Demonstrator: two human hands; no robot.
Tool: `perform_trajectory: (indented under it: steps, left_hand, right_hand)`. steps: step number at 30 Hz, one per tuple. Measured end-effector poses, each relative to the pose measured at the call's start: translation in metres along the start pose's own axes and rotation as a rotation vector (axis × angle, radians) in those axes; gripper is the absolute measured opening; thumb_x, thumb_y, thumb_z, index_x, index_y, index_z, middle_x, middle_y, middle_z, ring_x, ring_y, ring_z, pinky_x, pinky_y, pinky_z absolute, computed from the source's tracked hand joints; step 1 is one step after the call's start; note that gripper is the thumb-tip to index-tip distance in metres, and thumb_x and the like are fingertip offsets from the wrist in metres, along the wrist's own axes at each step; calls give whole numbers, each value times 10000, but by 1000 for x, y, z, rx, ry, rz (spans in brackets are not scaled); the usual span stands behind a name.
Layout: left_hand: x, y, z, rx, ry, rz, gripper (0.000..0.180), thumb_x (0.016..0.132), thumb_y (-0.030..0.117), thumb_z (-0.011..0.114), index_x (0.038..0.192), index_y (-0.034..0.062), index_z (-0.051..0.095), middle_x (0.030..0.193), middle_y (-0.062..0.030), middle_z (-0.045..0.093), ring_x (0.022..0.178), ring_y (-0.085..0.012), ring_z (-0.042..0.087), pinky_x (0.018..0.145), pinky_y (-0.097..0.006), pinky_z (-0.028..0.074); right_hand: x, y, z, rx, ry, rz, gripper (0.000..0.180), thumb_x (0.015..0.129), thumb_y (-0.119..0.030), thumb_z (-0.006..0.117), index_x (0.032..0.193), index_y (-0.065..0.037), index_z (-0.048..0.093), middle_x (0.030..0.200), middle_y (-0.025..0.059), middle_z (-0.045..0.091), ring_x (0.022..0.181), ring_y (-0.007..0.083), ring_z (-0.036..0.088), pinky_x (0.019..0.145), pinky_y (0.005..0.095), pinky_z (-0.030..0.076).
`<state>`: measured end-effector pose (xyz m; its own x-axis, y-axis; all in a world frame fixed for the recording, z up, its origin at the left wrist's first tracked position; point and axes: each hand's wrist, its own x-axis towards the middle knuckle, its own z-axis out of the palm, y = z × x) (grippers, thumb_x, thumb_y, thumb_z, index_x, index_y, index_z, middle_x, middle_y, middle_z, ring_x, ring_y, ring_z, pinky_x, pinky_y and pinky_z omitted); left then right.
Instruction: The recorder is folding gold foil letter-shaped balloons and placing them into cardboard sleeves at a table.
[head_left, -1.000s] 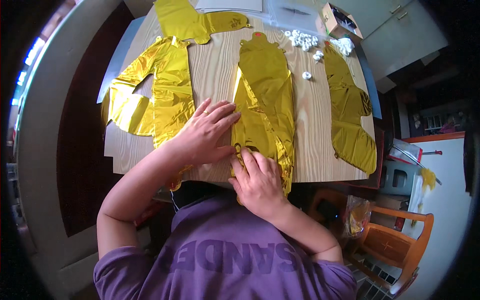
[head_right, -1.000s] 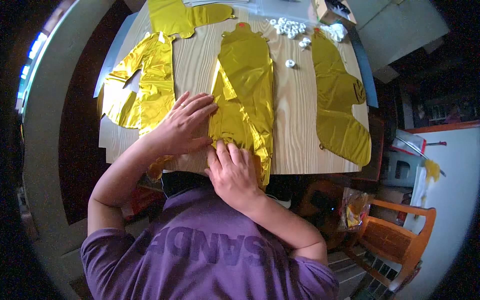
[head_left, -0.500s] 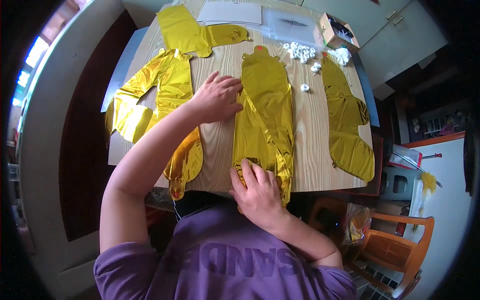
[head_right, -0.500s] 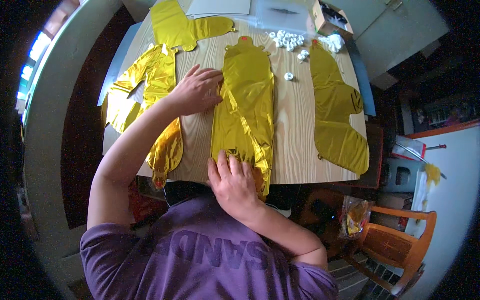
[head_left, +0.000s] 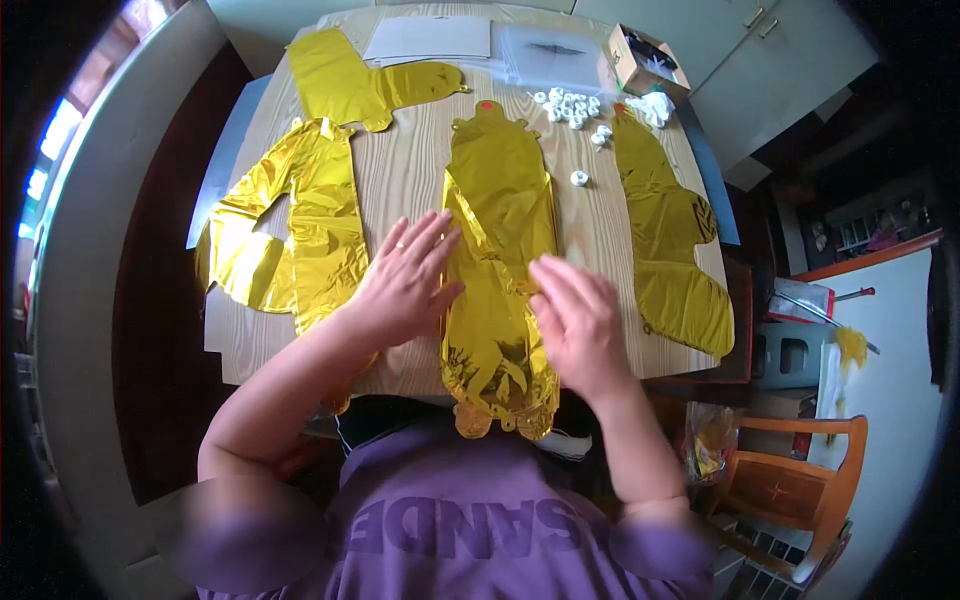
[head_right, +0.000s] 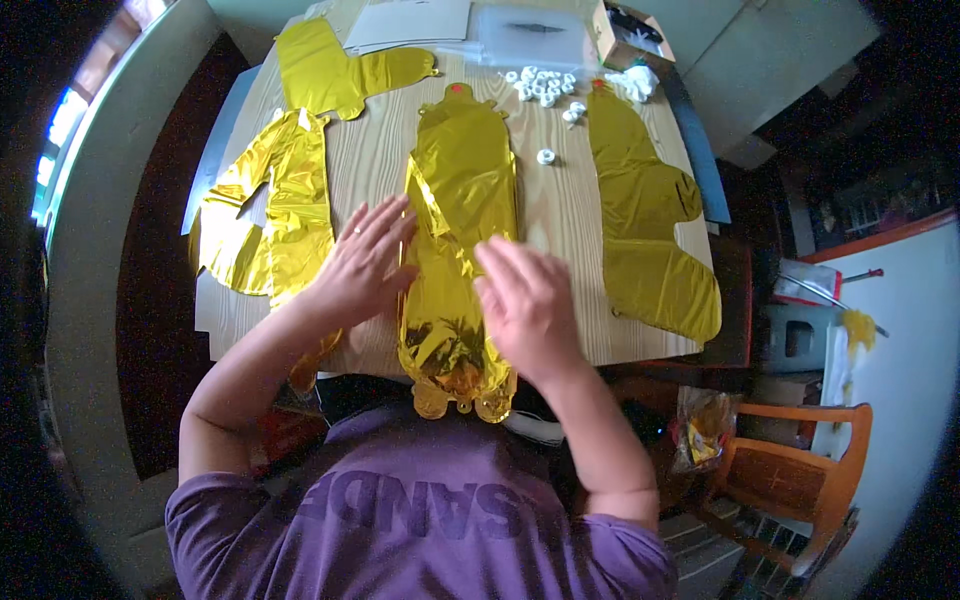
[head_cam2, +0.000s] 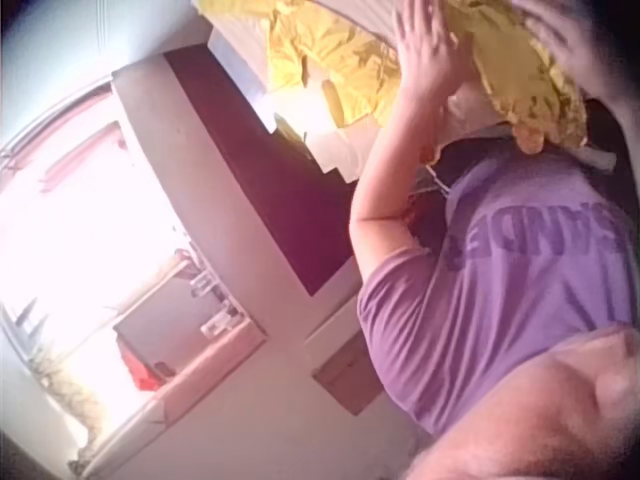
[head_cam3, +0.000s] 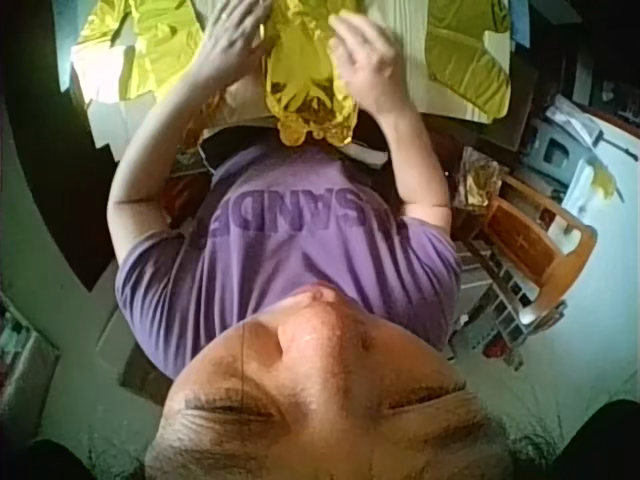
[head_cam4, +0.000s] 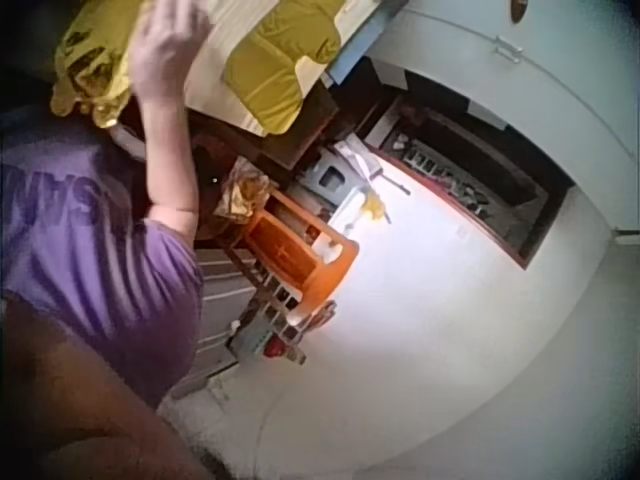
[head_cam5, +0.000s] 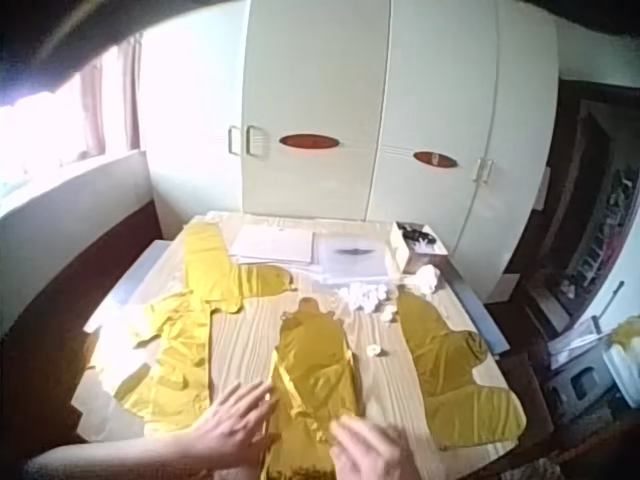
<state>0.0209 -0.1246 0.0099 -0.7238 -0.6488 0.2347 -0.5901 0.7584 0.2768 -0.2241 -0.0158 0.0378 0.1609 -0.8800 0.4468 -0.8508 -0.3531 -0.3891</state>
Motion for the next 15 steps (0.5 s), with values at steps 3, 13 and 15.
perform_trajectory:
  steps: [3, 13, 15]
  left_hand:
    - [-2, 3, 2, -1, -24, 10, 685, 953, 349, 628, 1490, -13, 405, 1582, -216, 357, 1498, -370, 290, 1227, -531, 191]
    - [-3, -19, 4, -81, 19, 100, 643, 954, 288, 611, 1494, 5, 406, 1569, -194, 382, 1490, -347, 315, 1215, -543, 222]
    - [0, -21, 3, -66, -5, 84, 647, 948, 291, 619, 1491, 6, 412, 1564, -192, 391, 1486, -346, 323, 1213, -543, 228]
  right_hand:
    - [16, 23, 5, -110, -94, 22, 410, 947, -253, 658, 1291, -31, 633, 1301, 164, 635, 1239, 302, 577, 1097, 462, 403]
    - [-5, -54, 27, 39, -261, -261, 424, 847, -229, 742, 1207, -21, 656, 1253, 168, 602, 1157, 320, 561, 1015, 446, 420]
    - [-11, -58, 30, 30, -246, -249, 443, 837, -235, 749, 1214, -23, 651, 1264, 169, 592, 1170, 320, 549, 1018, 448, 415]
